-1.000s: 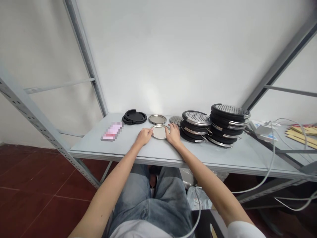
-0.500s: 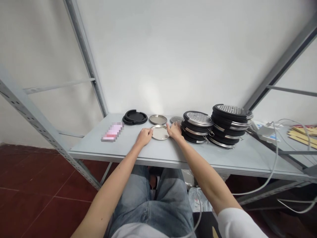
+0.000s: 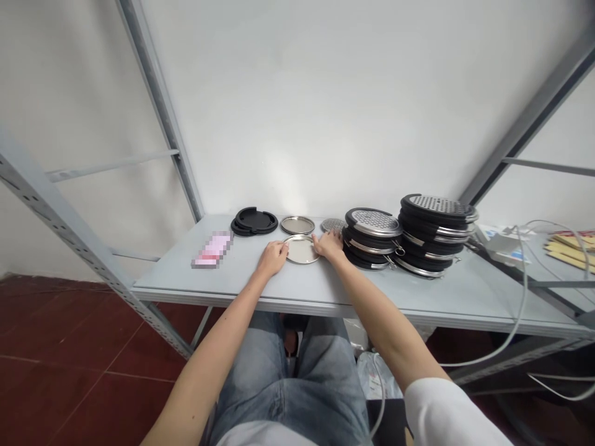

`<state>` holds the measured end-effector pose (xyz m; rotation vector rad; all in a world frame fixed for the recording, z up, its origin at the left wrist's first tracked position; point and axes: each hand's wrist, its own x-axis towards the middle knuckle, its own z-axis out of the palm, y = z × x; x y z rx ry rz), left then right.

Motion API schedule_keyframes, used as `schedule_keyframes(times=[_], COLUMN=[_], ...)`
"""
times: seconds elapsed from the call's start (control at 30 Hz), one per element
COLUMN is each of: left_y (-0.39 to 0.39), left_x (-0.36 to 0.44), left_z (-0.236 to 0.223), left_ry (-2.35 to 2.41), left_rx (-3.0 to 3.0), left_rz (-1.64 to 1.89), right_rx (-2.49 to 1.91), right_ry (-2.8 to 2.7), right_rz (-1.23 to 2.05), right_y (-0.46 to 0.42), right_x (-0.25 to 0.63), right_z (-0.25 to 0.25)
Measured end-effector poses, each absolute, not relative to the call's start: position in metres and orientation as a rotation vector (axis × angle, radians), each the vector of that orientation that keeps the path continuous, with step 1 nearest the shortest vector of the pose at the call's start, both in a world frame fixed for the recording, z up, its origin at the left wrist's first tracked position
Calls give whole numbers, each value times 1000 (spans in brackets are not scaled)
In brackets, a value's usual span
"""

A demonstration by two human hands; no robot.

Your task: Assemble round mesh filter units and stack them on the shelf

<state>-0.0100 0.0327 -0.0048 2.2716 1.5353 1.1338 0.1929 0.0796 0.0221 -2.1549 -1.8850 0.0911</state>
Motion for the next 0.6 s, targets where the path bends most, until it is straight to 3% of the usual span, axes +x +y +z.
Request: schedule_keyframes(times=[0.17, 0.6], left_y=[34, 34], left_x=[-10, -9], left_z=[-5, -6], left_ry=[1528, 1518], left_rx=[2269, 2308], left_rz=[1139, 1122], right_rx=[-2102, -1842], right_ry=[-1910, -2134], right_rz=[75, -341], right_y=[83, 83], right_x=[194, 199], right_z=[21, 32])
